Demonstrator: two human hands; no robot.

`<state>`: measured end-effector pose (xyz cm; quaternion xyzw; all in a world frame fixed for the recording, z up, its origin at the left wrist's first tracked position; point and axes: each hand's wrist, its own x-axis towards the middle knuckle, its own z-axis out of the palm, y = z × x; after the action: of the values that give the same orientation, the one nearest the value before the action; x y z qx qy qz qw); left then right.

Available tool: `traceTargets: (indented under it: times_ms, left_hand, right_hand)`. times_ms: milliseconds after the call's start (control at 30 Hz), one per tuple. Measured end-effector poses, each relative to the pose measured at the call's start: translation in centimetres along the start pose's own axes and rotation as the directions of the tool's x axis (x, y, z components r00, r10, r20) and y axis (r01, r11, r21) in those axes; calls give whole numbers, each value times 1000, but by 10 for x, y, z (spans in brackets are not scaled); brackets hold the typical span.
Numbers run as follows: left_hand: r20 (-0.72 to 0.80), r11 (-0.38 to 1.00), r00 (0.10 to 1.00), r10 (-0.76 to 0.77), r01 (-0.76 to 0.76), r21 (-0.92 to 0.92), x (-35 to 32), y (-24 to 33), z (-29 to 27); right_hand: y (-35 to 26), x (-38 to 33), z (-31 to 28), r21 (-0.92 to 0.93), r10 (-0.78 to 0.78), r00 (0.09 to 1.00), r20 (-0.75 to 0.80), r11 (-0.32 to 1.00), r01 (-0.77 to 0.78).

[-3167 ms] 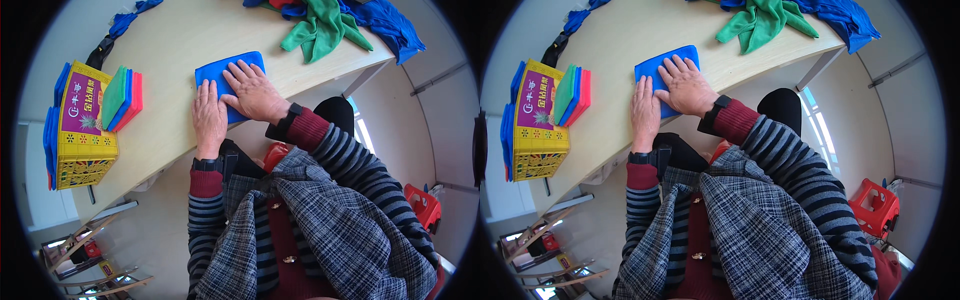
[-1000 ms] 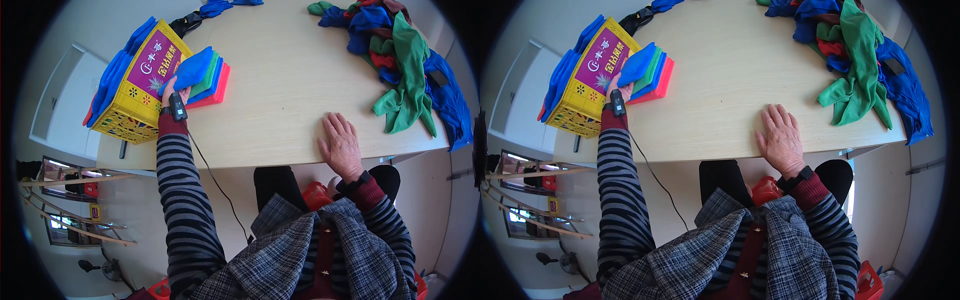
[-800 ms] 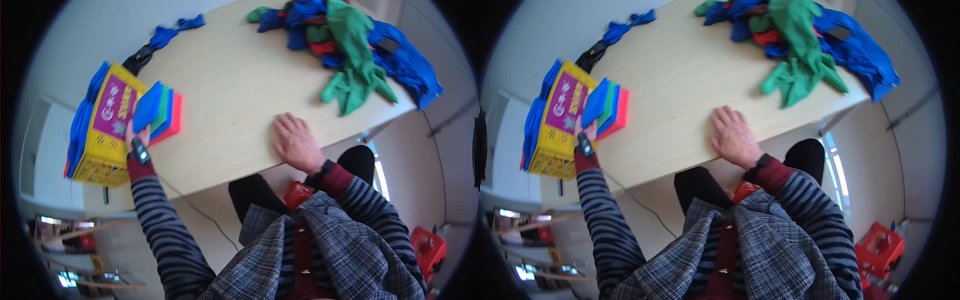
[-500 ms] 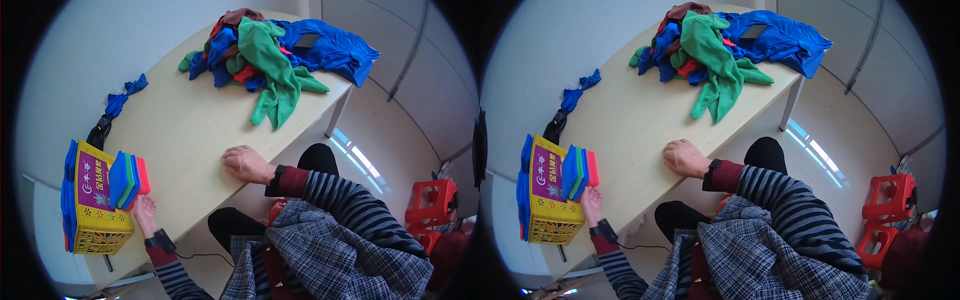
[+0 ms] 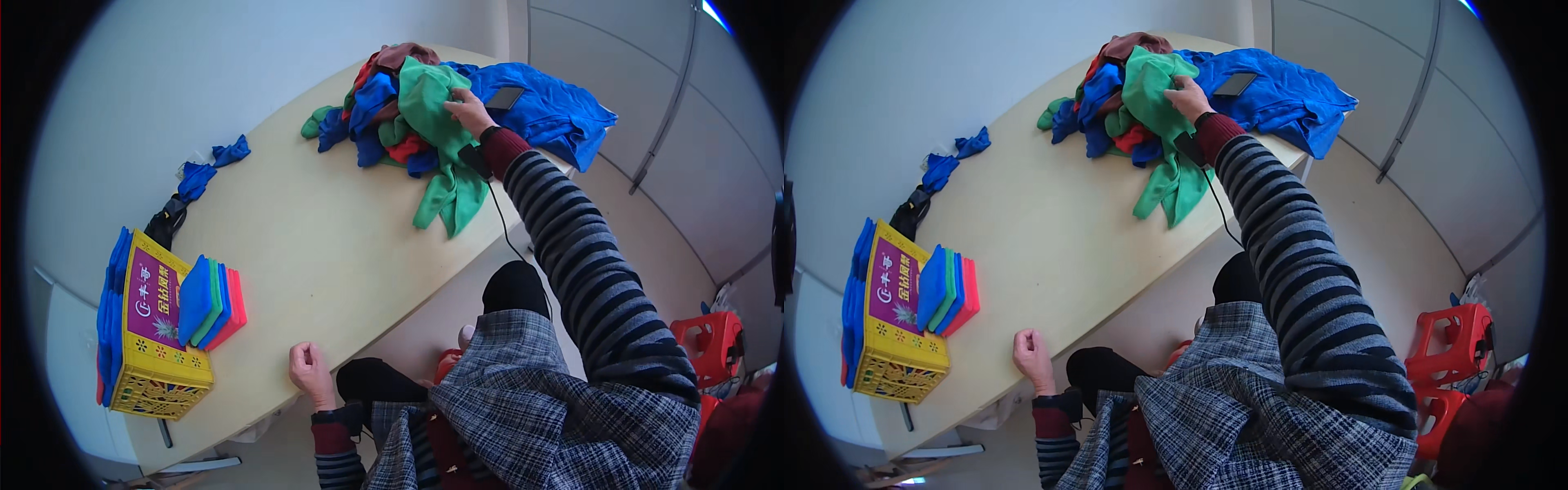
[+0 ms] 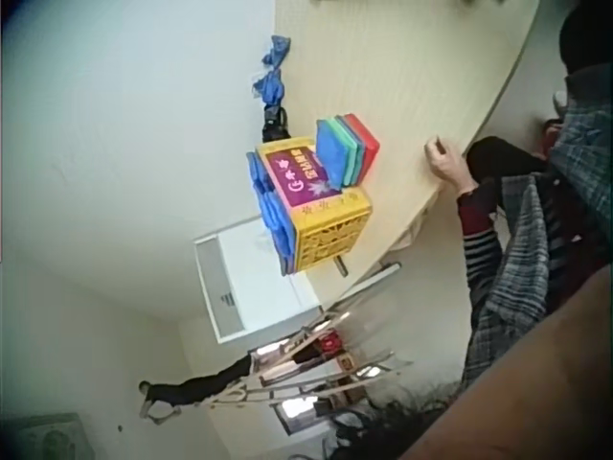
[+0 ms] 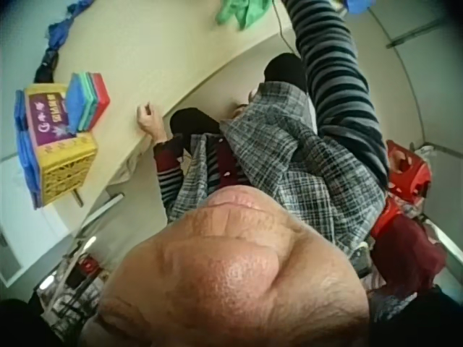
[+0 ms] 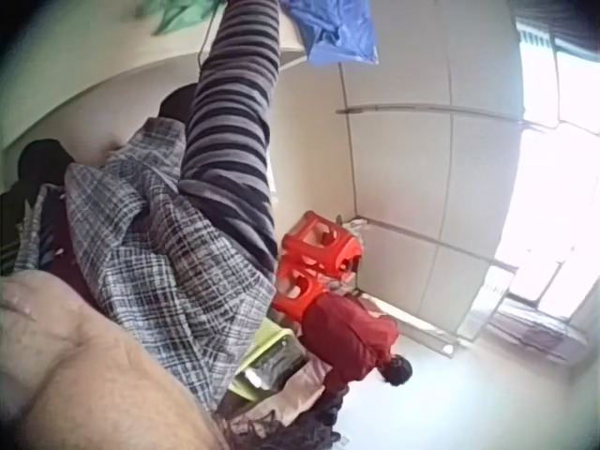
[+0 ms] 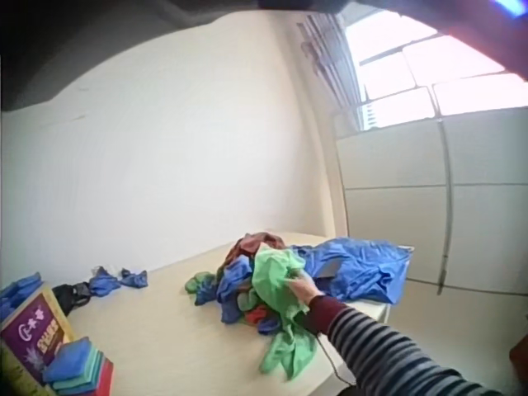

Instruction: Folding colorful cloth napkins into neat rectangles on a workspace table.

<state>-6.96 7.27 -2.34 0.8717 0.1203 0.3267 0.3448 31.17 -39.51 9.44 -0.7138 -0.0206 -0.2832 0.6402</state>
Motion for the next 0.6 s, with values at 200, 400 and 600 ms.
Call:
traceTargets:
  times_ms: [200,400,600]
  left_hand:
    - [-13,996,999,51,-50,74,-1,10,5]
    - [8,989,997,73,-74,125,-3,10,3]
    - [163,964,984,-70,109,-242,-6,26,9]
  right_hand:
    - [-28,13,21,-17,209,972,109,978,-208]
    - [-56,-74,80,103,-99,982,161,991,84]
    - [-129,-253,137,264,278,680,679,771,-580]
